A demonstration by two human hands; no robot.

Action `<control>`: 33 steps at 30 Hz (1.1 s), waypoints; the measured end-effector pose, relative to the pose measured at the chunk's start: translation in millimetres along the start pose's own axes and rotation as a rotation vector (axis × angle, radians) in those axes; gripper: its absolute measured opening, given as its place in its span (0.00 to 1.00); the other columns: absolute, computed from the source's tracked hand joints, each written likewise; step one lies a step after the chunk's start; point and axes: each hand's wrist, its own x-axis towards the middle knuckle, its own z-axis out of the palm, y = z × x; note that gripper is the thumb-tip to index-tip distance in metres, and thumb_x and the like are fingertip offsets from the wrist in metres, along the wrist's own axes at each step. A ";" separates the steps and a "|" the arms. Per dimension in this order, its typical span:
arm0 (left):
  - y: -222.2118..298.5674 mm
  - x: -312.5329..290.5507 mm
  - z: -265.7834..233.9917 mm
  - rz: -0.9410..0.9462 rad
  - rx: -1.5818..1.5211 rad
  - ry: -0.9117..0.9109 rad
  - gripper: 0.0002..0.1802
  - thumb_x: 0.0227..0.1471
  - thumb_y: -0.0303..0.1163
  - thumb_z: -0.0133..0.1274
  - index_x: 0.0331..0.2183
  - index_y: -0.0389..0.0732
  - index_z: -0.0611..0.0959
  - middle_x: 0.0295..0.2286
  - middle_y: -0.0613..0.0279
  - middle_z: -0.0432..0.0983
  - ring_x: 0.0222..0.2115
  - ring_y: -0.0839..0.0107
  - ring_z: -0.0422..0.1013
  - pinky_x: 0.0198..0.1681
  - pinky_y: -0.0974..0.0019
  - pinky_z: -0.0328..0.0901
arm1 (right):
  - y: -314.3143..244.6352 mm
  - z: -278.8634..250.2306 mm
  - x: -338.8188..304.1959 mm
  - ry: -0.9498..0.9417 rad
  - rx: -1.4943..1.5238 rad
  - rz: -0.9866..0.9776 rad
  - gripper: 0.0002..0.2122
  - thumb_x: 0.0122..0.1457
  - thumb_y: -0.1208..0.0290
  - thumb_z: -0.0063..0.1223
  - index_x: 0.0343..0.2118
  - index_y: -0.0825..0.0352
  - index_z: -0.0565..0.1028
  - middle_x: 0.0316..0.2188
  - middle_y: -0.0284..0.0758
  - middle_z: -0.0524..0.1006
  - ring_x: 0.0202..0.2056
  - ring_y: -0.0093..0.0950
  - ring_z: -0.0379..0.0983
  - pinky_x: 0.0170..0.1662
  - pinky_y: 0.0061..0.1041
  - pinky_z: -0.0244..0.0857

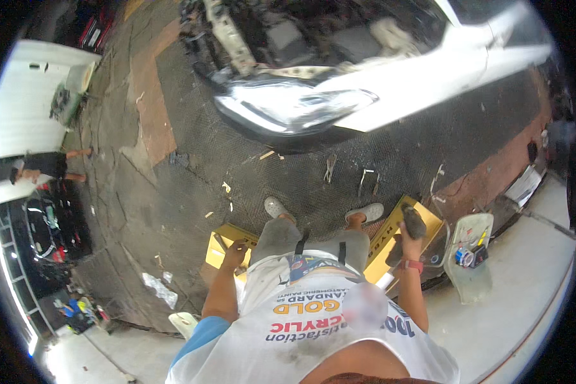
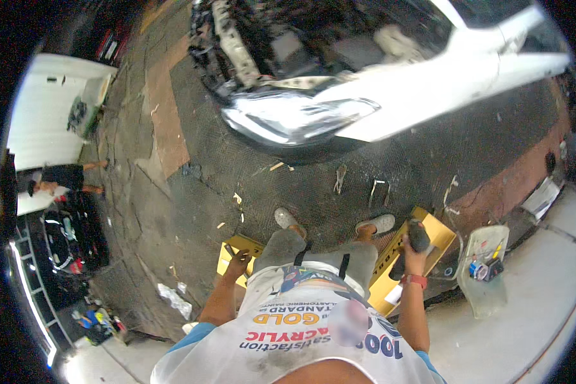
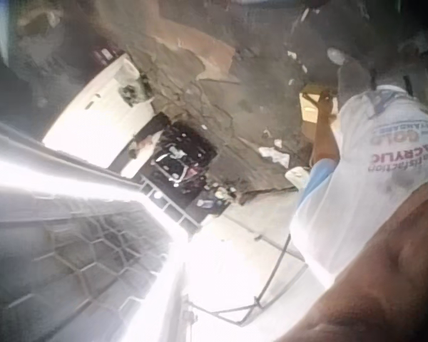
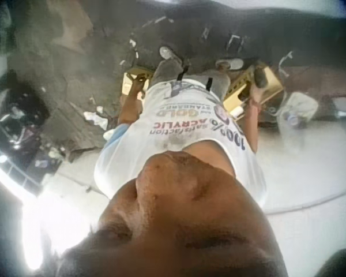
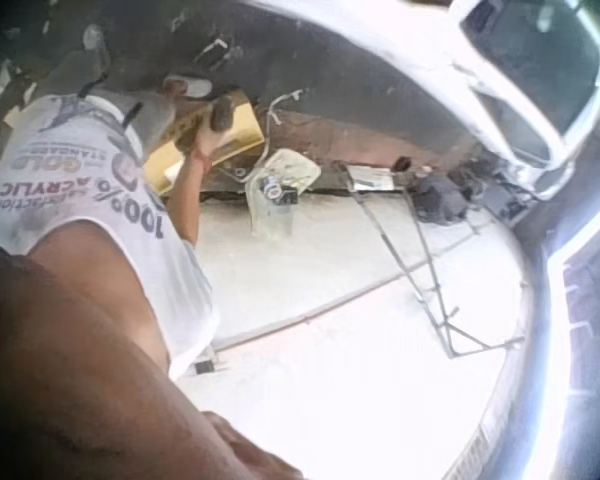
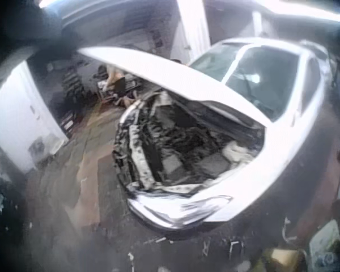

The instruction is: The person aligns and fits a black car bumper onto the front of a white vehicle, adjusting its position with both hands. They work alongside another person to secure the bumper in place.

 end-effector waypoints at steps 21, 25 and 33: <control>-189.7 -1.6 -122.8 -0.453 -1.139 0.144 0.27 0.63 0.42 0.52 0.57 0.35 0.72 0.44 0.57 0.77 0.43 0.68 0.72 0.49 0.64 0.65 | -373.5 574.1 -33.5 -0.579 -0.219 -0.225 0.19 0.55 0.60 0.69 0.43 0.68 0.76 0.31 0.38 0.81 0.26 0.28 0.78 0.26 0.28 0.74; -159.0 27.5 -143.0 -0.389 -1.134 0.122 0.28 0.63 0.43 0.52 0.58 0.35 0.72 0.45 0.57 0.76 0.45 0.67 0.72 0.50 0.63 0.65 | -388.5 614.8 2.1 -0.561 -0.320 -0.195 0.19 0.55 0.57 0.69 0.41 0.67 0.78 0.30 0.37 0.82 0.25 0.26 0.77 0.26 0.27 0.73; -105.2 117.7 -239.2 -0.310 -1.039 0.171 0.30 0.63 0.45 0.53 0.59 0.35 0.71 0.48 0.55 0.76 0.47 0.66 0.72 0.51 0.62 0.64 | -399.6 631.7 23.0 -0.546 -0.458 -0.068 0.18 0.55 0.55 0.68 0.39 0.65 0.79 0.31 0.36 0.83 0.22 0.24 0.76 0.27 0.25 0.71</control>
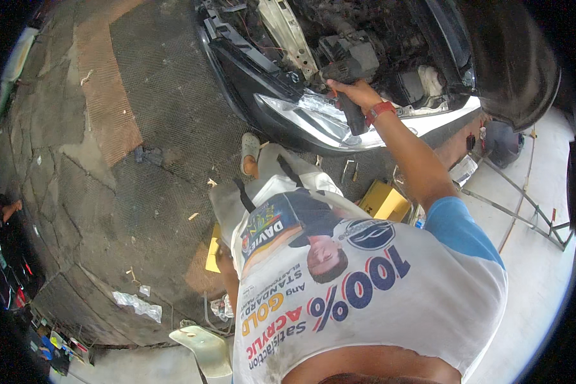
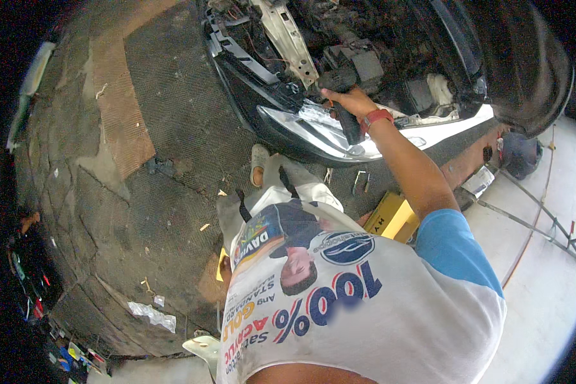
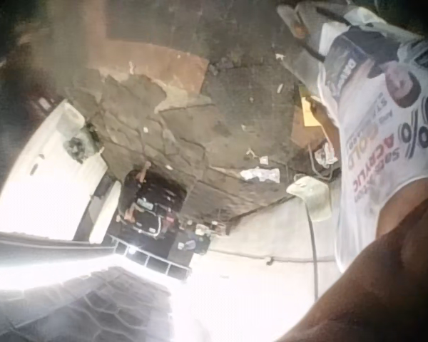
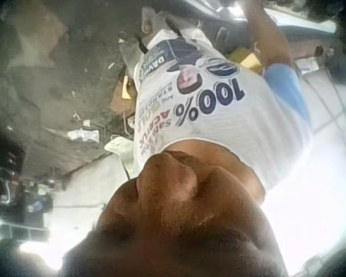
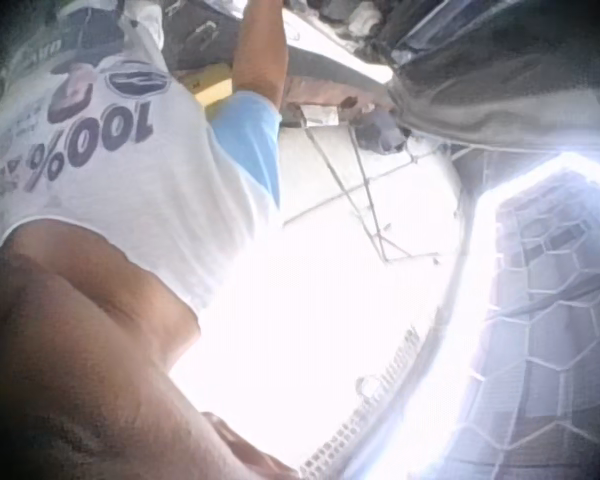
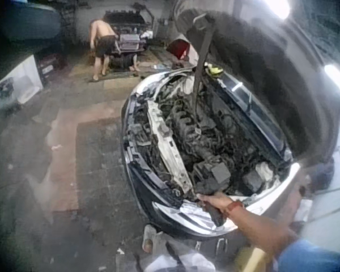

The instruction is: The person aligns and fits a black car bumper onto the front of a white vehicle, adjusting its position with both hands. They work alongside another person to secure the bumper in place.

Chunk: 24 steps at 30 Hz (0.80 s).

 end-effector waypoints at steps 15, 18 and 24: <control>74.7 162.9 -60.6 0.085 0.078 -0.067 0.32 0.62 0.43 0.54 0.60 0.34 0.71 0.56 0.47 0.70 0.57 0.57 0.67 0.60 0.58 0.61 | -4.9 15.6 21.8 0.030 0.058 -0.055 0.19 0.53 0.61 0.71 0.43 0.65 0.78 0.30 0.32 0.80 0.26 0.23 0.75 0.28 0.24 0.71; 96.5 160.8 -51.9 0.095 0.156 -0.219 0.31 0.62 0.42 0.54 0.60 0.35 0.70 0.55 0.48 0.71 0.56 0.58 0.67 0.59 0.59 0.62 | 5.4 3.0 39.0 -0.043 -0.263 -0.075 0.22 0.50 0.63 0.73 0.46 0.63 0.78 0.31 0.30 0.80 0.28 0.22 0.75 0.30 0.24 0.71; 134.6 174.9 -62.5 0.023 0.011 -0.051 0.30 0.60 0.47 0.57 0.59 0.42 0.73 0.50 0.56 0.75 0.49 0.61 0.71 0.50 0.56 0.66 | -37.3 21.7 21.0 -0.027 -0.482 0.070 0.23 0.50 0.70 0.69 0.50 0.60 0.76 0.32 0.29 0.79 0.26 0.20 0.75 0.29 0.25 0.71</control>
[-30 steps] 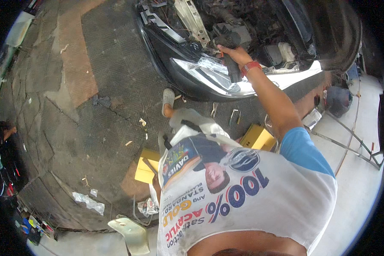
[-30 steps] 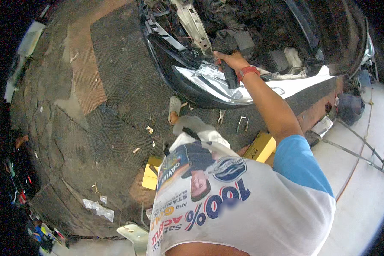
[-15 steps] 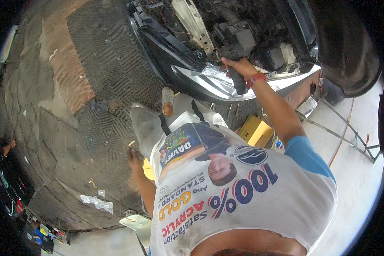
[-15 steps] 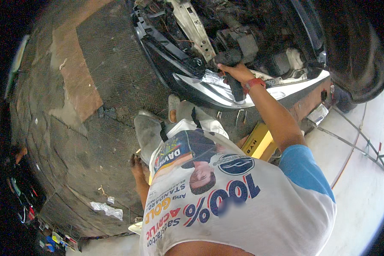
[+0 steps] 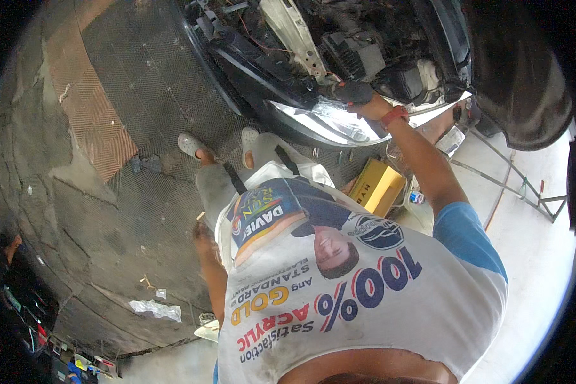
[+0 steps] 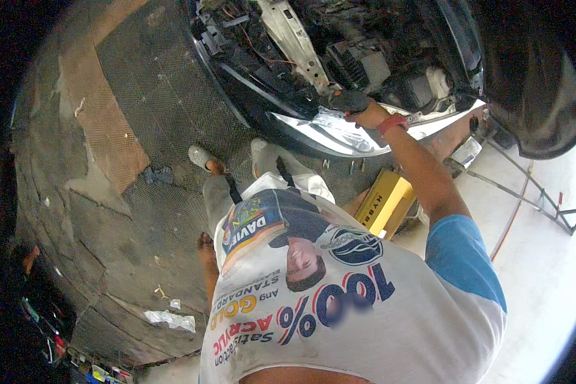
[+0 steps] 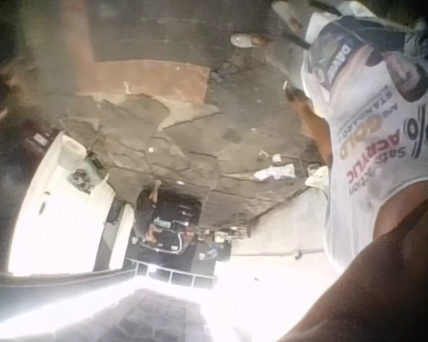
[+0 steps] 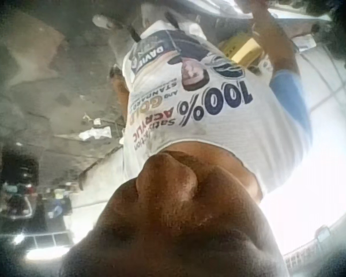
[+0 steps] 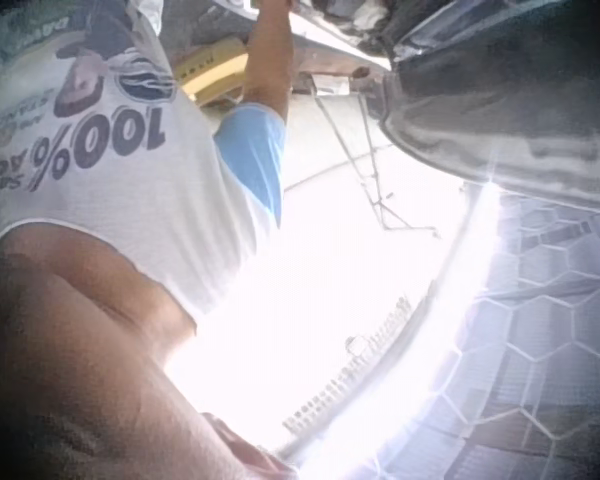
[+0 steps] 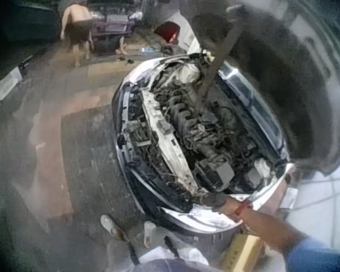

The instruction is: The person aligns and fits a black car bumper onto the front of a white vehicle, adjusting its position with both hands. They work alongside another person to secure the bumper in place.

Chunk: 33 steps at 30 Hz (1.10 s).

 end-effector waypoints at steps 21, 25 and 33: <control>70.6 25.4 9.1 -0.015 0.310 0.012 0.31 0.64 0.45 0.52 0.61 0.36 0.70 0.54 0.49 0.73 0.50 0.60 0.71 0.52 0.59 0.64 | 10.3 16.1 3.0 0.103 0.014 0.115 0.16 0.52 0.69 0.66 0.42 0.66 0.75 0.28 0.29 0.77 0.23 0.20 0.74 0.29 0.25 0.71; 147.4 30.5 124.1 0.247 0.560 -0.227 0.33 0.63 0.46 0.50 0.62 0.36 0.68 0.51 0.44 0.76 0.51 0.51 0.73 0.55 0.56 0.65 | 17.8 19.0 10.6 0.134 -0.005 0.074 0.16 0.52 0.70 0.65 0.43 0.65 0.75 0.29 0.28 0.77 0.24 0.20 0.73 0.28 0.25 0.70; 177.1 -30.8 443.8 1.136 1.236 -0.880 0.42 0.63 0.43 0.47 0.67 0.31 0.50 0.68 0.41 0.44 0.70 0.48 0.40 0.70 0.41 0.38 | 9.5 17.5 5.0 0.141 0.002 0.019 0.14 0.51 0.71 0.67 0.41 0.64 0.78 0.26 0.27 0.79 0.21 0.18 0.72 0.27 0.24 0.69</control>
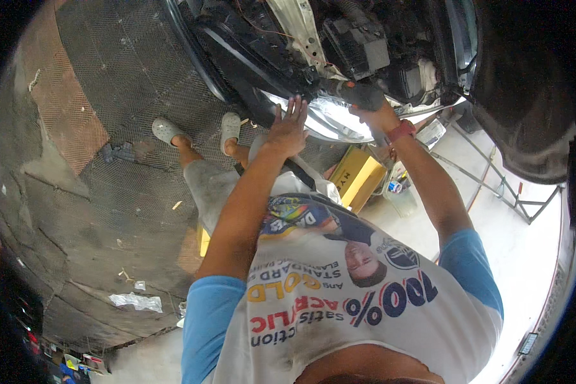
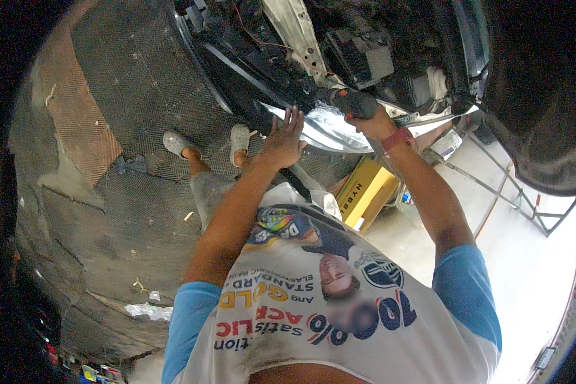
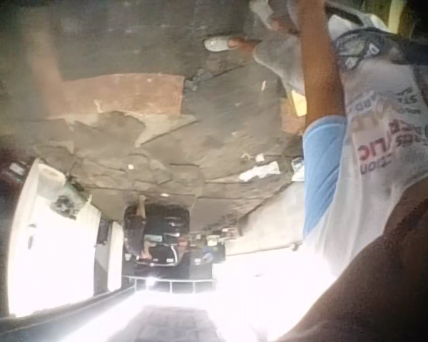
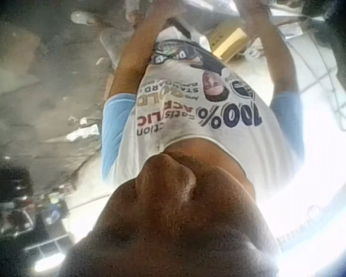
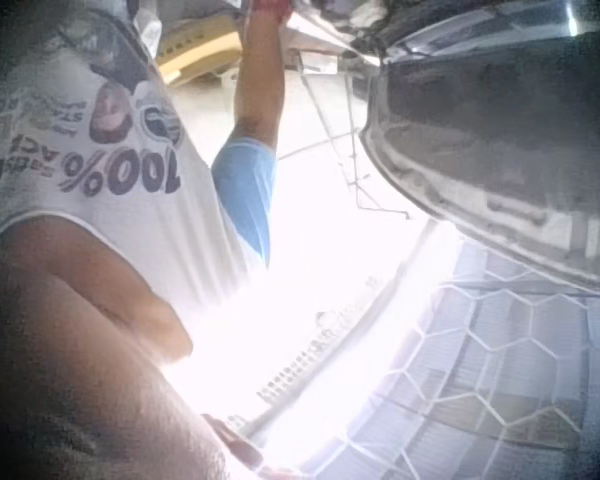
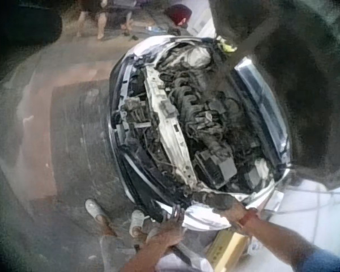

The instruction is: The person aligns and fits a black car bumper onto the front of a white vehicle, adjusting its position with both hands. They work alongside another person to secure the bumper in place.

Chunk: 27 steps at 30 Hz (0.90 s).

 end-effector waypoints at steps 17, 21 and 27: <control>10.7 40.7 24.8 -0.090 -0.021 0.024 0.40 0.63 0.42 0.45 0.66 0.30 0.52 0.67 0.39 0.46 0.70 0.48 0.37 0.69 0.34 0.29 | 22.1 -6.5 11.8 -0.039 -0.176 -0.186 0.19 0.53 0.66 0.67 0.47 0.65 0.79 0.42 0.40 0.83 0.43 0.32 0.81 0.48 0.29 0.72; 12.8 40.9 25.6 -0.077 -0.015 0.028 0.40 0.63 0.42 0.45 0.66 0.30 0.52 0.67 0.39 0.46 0.70 0.47 0.38 0.69 0.33 0.29 | 52.7 -8.7 20.9 -0.013 -0.139 -0.334 0.19 0.51 0.68 0.68 0.47 0.65 0.79 0.40 0.40 0.83 0.42 0.33 0.81 0.47 0.30 0.73; 8.3 41.7 27.2 -0.098 -0.015 0.042 0.40 0.63 0.42 0.46 0.66 0.30 0.52 0.67 0.39 0.46 0.70 0.47 0.38 0.69 0.32 0.29 | 8.2 -10.4 19.5 -0.094 -0.171 -0.107 0.19 0.49 0.69 0.69 0.45 0.66 0.79 0.37 0.40 0.84 0.39 0.34 0.82 0.44 0.31 0.74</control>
